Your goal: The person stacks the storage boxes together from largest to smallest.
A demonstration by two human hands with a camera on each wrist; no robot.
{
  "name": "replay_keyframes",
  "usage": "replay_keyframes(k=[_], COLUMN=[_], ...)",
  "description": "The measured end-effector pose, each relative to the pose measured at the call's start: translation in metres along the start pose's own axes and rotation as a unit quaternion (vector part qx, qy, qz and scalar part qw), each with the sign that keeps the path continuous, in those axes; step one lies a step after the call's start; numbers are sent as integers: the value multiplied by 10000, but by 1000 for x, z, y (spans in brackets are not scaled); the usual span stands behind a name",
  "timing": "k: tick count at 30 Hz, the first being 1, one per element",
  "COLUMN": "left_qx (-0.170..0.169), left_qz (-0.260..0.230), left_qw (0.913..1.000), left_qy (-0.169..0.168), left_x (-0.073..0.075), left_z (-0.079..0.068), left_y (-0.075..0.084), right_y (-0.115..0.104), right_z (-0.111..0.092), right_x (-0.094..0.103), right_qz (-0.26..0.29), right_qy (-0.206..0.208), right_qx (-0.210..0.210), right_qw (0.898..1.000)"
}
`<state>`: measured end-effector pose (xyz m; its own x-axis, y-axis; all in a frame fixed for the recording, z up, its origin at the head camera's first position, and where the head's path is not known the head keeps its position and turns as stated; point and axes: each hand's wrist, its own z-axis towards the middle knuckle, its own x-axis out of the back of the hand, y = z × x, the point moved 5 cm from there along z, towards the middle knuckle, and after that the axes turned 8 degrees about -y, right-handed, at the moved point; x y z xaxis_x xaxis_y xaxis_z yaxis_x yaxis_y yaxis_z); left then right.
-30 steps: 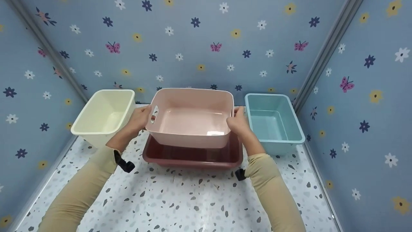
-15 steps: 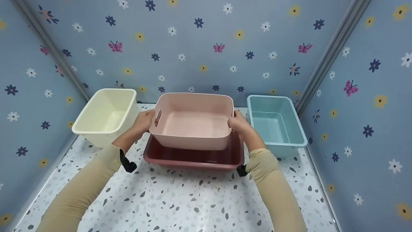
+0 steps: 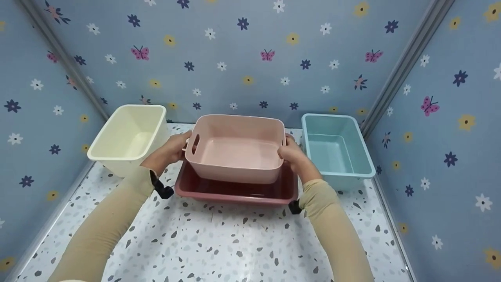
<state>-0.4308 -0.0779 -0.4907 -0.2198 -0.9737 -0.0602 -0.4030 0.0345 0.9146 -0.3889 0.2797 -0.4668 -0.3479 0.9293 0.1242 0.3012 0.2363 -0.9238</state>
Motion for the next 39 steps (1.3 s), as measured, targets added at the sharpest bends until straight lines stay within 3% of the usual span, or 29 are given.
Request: replay_keyframes(k=[11, 19, 25, 34, 39], left_qx=[553, 640, 597, 383, 427], left_qz=[56, -37, -20, 14, 192], left_qw=[9918, 9958, 9969, 9978, 9967], left_qy=[-1149, -648, -515, -538, -669], left_x=[-17, -16, -14, -22, -22], left_z=[14, 21, 24, 27, 26], left_y=[7, 10, 3, -13, -19], right_y=[9, 18, 25, 41, 44], right_z=[11, 19, 24, 29, 31], right_x=[5, 5, 3, 5, 2], right_qz=[511, 514, 414, 180, 74], right_qy=[-33, 68, 129, 252, 251], right_qx=[-100, -246, -279, -373, -370], right_qw=[9986, 9984, 9987, 9988, 9990])
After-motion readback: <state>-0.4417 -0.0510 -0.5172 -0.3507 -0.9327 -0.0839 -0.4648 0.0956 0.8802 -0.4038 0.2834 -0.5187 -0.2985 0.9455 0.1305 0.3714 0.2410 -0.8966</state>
